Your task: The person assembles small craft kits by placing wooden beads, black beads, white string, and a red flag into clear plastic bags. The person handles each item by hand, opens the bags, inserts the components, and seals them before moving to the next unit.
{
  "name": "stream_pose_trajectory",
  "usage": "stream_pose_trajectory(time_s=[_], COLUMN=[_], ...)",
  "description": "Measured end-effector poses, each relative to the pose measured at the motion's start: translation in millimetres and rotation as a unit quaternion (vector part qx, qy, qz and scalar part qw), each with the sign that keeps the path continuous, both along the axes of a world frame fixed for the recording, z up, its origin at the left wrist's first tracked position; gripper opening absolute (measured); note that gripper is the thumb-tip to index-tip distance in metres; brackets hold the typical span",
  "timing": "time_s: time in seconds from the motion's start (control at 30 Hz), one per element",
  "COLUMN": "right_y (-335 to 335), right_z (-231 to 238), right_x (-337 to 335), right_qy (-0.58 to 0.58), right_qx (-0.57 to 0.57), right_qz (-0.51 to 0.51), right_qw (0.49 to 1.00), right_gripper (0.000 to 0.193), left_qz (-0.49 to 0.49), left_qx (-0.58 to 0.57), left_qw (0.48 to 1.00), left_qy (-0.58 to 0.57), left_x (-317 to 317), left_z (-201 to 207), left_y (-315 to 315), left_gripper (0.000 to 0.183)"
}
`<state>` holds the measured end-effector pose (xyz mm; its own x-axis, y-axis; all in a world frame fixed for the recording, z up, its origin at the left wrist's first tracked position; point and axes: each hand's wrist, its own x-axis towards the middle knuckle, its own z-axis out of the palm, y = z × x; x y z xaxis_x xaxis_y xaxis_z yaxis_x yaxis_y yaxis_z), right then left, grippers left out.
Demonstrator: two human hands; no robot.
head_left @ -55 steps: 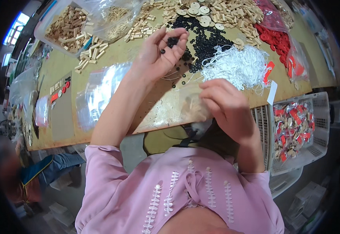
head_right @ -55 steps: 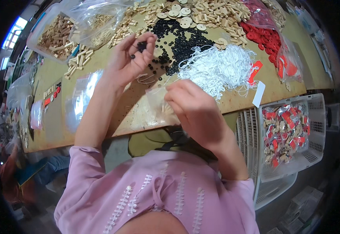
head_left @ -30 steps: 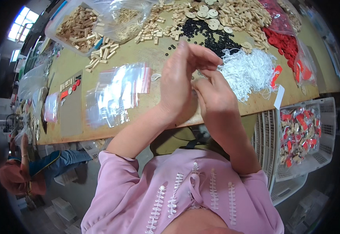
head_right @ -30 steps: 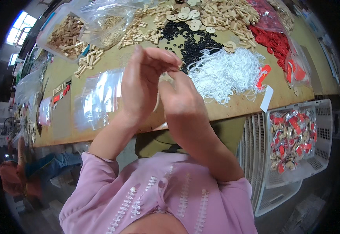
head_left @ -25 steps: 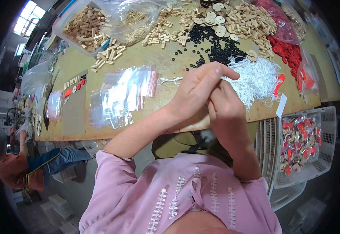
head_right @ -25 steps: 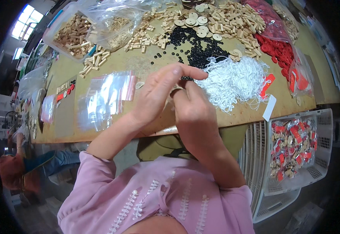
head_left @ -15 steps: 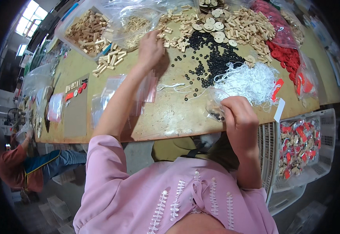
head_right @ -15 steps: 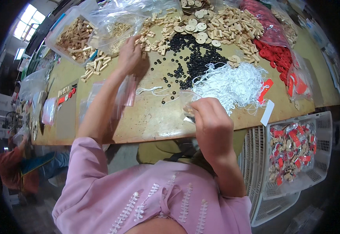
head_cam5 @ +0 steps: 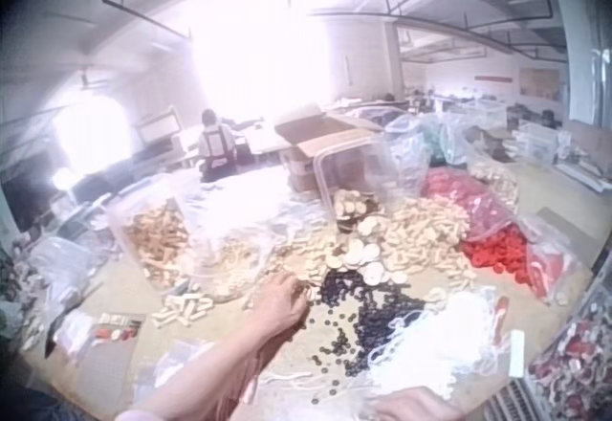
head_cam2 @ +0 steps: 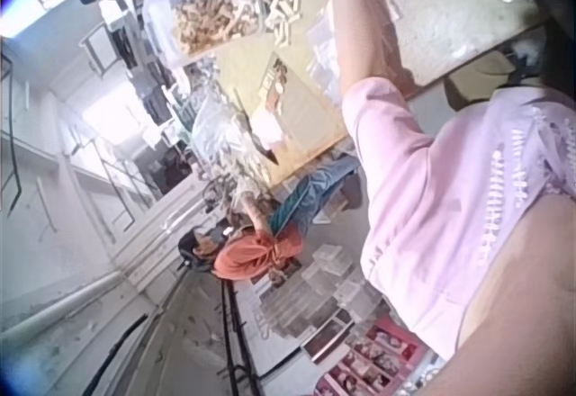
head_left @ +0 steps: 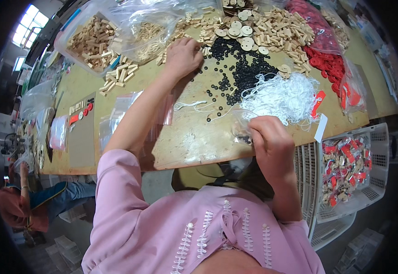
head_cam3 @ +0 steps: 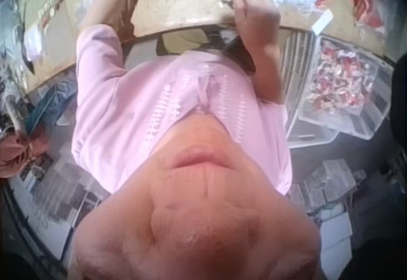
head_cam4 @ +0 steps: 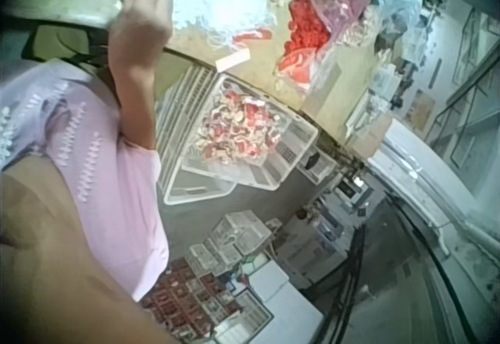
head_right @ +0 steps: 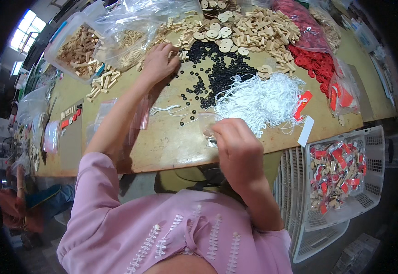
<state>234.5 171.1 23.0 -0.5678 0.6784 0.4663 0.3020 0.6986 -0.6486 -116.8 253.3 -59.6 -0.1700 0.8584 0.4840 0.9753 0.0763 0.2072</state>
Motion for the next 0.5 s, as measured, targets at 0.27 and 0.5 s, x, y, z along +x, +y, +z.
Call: stream_pose_trajectory(time_s=[0.27,0.5], right_y=[6.2,7.7], right_z=[-2.4,-6.8], right_x=[4.2,5.3], right_qy=[-0.010,0.015], right_qx=[-0.006,0.012], right_qz=[0.005,0.039], right_qw=[1.000,0.999], right_gripper=[0.009,0.015], left_qz=[0.003,0.073], left_qx=[-0.020,0.020], left_qw=[0.997,0.992], left_qy=[0.071,-0.098], left_x=[-26.3,-118.4], left_z=[4.0,77.3], left_y=[-47.0,-19.1], left_gripper=[0.021,0.024])
